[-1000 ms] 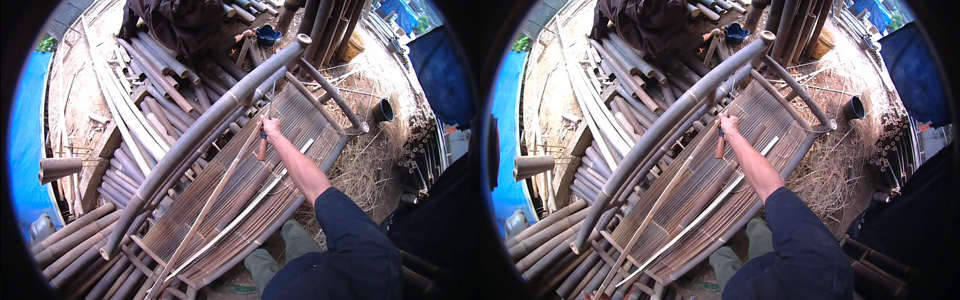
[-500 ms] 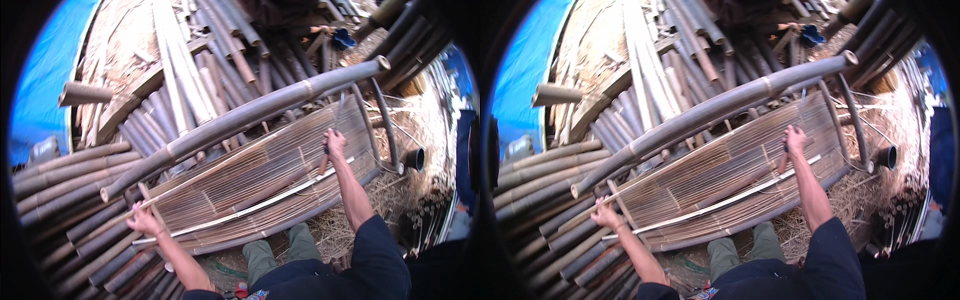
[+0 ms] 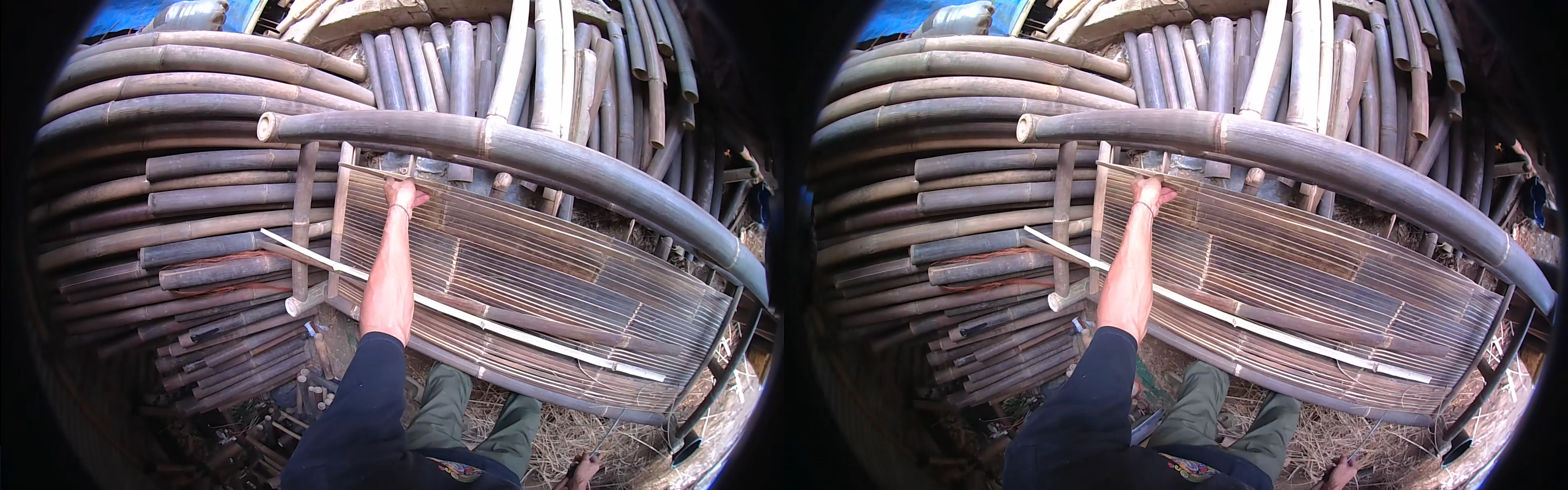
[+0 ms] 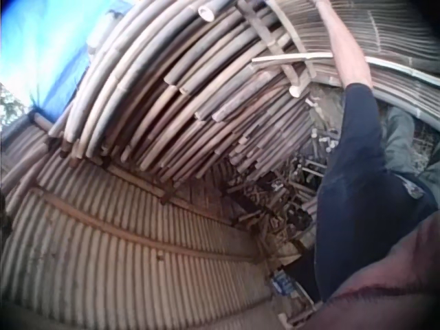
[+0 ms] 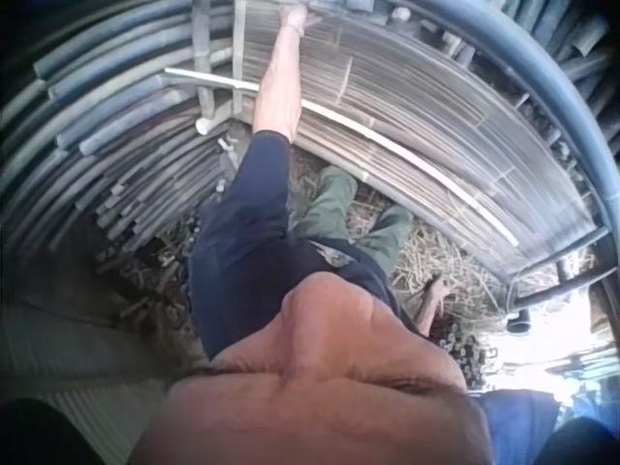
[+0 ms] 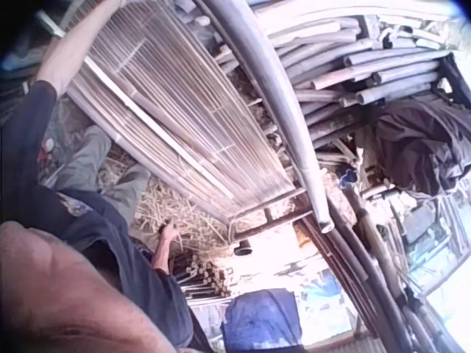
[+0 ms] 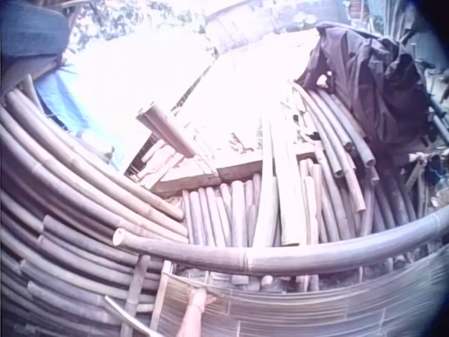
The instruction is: The person uses a machete to shave and smooth thin bamboo strips, then fits them into a bamboo frame. They also use the machete to split a larger bamboo pole into smaller pieces and place the finished strips into the frame.
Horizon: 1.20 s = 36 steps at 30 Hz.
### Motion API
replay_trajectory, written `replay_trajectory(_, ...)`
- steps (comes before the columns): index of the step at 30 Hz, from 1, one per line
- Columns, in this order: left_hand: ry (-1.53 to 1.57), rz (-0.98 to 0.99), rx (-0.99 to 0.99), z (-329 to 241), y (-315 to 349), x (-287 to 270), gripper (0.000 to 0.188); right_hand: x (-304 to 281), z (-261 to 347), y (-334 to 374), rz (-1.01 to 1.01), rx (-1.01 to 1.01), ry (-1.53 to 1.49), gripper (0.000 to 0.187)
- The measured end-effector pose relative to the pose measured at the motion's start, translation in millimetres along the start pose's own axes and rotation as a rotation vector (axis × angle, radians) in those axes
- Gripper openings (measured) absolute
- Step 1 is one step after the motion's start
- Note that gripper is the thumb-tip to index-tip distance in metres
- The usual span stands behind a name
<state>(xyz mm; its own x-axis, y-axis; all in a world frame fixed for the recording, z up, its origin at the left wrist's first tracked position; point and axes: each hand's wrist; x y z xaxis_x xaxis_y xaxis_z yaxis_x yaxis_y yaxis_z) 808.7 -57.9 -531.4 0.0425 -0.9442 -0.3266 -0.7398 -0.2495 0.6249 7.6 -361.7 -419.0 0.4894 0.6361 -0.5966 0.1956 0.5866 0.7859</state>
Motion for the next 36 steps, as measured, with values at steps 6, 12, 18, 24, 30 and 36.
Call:
replay_trajectory(6, -0.008, 0.137, -0.068, 10.4, -15.6, 9.8, 0.074, 4.1, 30.0, 48.1, 0.011, 0.118, 0.287, 0.035)
replay_trajectory(12, -0.051, 0.083, -0.094, 24.8, -35.5, 10.0, 0.057, 39.0, 46.8, 63.7, 0.029, 0.125, -0.082, 0.029)
replay_trajectory(18, -0.39, 0.002, -0.015, 28.7, -51.7, 12.3, 0.064, 44.2, -17.0, 28.9, 0.142, 0.068, -0.114, 0.021)
replay_trajectory(24, -1.349, 0.086, 1.068, 50.3, 7.6, 69.5, 0.047, 56.8, 18.1, 55.6, 0.151, 0.143, -0.14, 0.015)
replay_trajectory(30, -1.392, 0.261, 1.136, 81.4, 33.3, 102.0, 0.042, 60.8, 31.1, 64.1, 0.154, 0.127, -0.106, 0.016)
replay_trajectory(36, -1.49, 0.136, 1.339, 70.5, 52.9, 116.2, 0.035, 62.7, 12.4, 67.6, 0.156, 0.165, -0.118, 0.019)
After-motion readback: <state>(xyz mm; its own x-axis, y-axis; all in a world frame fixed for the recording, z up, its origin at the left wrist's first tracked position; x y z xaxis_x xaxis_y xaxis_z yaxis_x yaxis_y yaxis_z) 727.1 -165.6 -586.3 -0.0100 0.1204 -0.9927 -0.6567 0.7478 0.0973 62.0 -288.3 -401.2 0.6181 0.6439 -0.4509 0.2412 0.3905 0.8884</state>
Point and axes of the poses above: each hand's wrist, its own y-axis away from the middle knuckle, its own x-axis out of the palm, z = x × y, and after that the axes turned 3 degrees about -y, right-handed
